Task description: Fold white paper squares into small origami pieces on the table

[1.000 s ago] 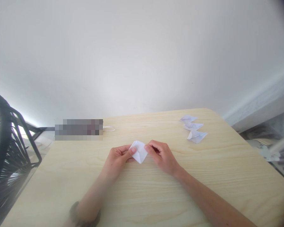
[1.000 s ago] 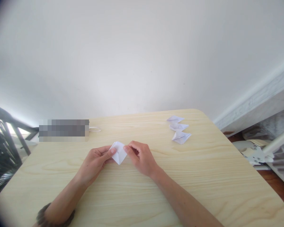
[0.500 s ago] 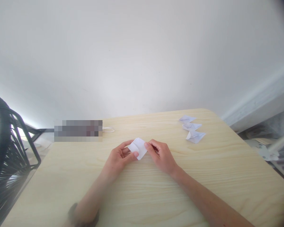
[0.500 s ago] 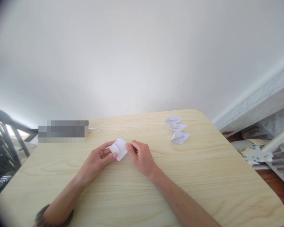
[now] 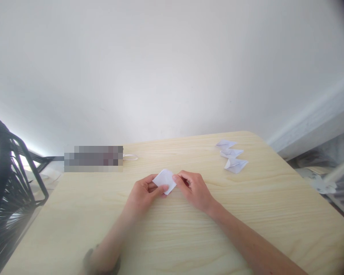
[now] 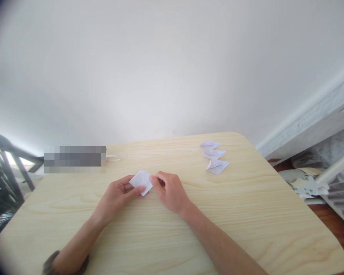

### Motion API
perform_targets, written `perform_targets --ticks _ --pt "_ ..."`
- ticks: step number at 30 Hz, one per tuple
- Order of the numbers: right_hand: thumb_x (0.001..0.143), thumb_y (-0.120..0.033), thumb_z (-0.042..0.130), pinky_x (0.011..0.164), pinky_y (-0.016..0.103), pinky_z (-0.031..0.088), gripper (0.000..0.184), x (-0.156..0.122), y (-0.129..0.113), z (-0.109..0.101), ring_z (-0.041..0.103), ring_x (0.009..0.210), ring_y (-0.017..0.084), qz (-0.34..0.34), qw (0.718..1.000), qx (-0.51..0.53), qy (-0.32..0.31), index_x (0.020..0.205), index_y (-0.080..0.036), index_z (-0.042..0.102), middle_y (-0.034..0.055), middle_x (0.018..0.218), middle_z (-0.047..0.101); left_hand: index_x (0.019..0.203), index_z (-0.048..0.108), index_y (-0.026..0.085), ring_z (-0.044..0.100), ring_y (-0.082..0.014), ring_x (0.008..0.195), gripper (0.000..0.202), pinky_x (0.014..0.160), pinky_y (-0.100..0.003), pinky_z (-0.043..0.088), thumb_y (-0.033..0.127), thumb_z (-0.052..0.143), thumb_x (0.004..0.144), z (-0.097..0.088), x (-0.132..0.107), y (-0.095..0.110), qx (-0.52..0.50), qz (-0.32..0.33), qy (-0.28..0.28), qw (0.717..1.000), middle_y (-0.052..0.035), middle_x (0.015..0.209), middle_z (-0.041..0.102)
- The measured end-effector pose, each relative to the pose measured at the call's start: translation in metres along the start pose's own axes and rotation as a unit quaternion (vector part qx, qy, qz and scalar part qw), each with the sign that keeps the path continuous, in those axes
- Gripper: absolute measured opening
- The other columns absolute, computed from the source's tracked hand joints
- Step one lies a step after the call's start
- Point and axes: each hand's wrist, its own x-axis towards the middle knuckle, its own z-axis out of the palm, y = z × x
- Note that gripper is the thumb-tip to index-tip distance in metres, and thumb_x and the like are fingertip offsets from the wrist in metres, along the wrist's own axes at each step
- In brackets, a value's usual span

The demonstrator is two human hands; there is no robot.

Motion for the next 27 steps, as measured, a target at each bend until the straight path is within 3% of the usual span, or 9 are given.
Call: perform_targets --ticks 4,7,10,13,16,19,27 --pt "0.086 -0.028 0.040 0.056 0.023 0.029 0.033 0.001 0.005 -0.004 0.038 0.051 0.009 -0.029 0.995 -0.096 0.000 0.055 -0.016 0.043 -0.0036 0.051 0.042 0.116 0.049 0.021 0.058 -0.0212 0.098 0.048 0.087 -0.036 0.044 0.030 0.062 0.071 -0.002 0.003 -0.006 0.125 0.123 0.052 0.983 -0.0064 0.111 0.060" --pt "0.085 -0.026 0.042 0.062 0.026 0.031 0.030 0.001 0.006 -0.004 0.042 0.056 0.011 -0.048 0.987 -0.153 -0.005 0.057 -0.017 0.045 -0.0023 0.053 0.046 0.106 0.059 0.024 0.050 -0.0225 0.106 0.033 0.093 -0.039 0.040 0.027 0.060 0.073 -0.006 0.004 -0.011 0.277 0.224 0.063 0.932 -0.0061 0.115 0.056" --pt "0.084 -0.026 0.045 0.067 0.028 0.035 0.023 0.000 0.006 -0.005 0.047 0.064 0.013 -0.049 0.983 -0.174 0.001 0.063 -0.017 0.050 0.0006 0.064 0.052 0.098 0.064 0.025 0.051 -0.0224 0.100 0.023 0.085 -0.038 0.045 0.024 0.057 0.076 -0.007 0.004 -0.012 0.356 0.274 0.054 0.892 -0.0072 0.106 0.058" --pt "0.081 -0.028 0.052 0.075 0.030 0.038 0.012 0.001 0.009 -0.013 0.051 0.079 0.016 -0.055 0.989 -0.140 -0.001 0.086 -0.017 0.057 0.0041 0.085 0.055 0.099 0.064 0.025 0.050 -0.0224 0.097 0.023 0.083 -0.039 0.045 0.024 0.055 0.078 -0.008 0.004 -0.011 0.408 0.300 0.038 0.862 -0.0071 0.100 0.060" --pt "0.078 -0.032 0.057 0.081 0.030 0.040 0.025 0.002 0.015 -0.025 0.052 0.087 0.016 -0.110 0.988 -0.079 -0.081 0.101 -0.021 0.058 0.0033 0.093 0.056 0.100 0.064 0.026 0.049 -0.0233 0.098 0.025 0.083 -0.040 0.043 0.029 0.059 0.076 -0.010 0.004 -0.010 0.444 0.300 0.022 0.844 -0.0066 0.102 0.060" --pt "0.079 -0.030 0.057 0.080 0.028 0.042 0.022 0.003 0.022 -0.032 0.053 0.087 0.015 -0.136 0.984 -0.039 -0.110 0.098 -0.022 0.062 0.0036 0.096 0.056 0.098 0.065 0.025 0.049 -0.0238 0.099 0.026 0.083 -0.040 0.042 0.032 0.061 0.073 -0.011 0.005 -0.010 0.461 0.289 0.018 0.839 -0.0066 0.104 0.059" --pt "0.084 -0.029 0.050 0.073 0.026 0.043 0.019 0.004 0.026 -0.026 0.056 0.078 0.013 -0.154 0.984 -0.034 -0.088 0.087 -0.021 0.066 0.0033 0.089 0.060 0.098 0.063 0.024 0.049 -0.0239 0.099 0.028 0.083 -0.040 0.042 0.037 0.059 0.074 -0.009 0.003 -0.009 0.454 0.291 0.025 0.842 -0.0082 0.103 0.058"
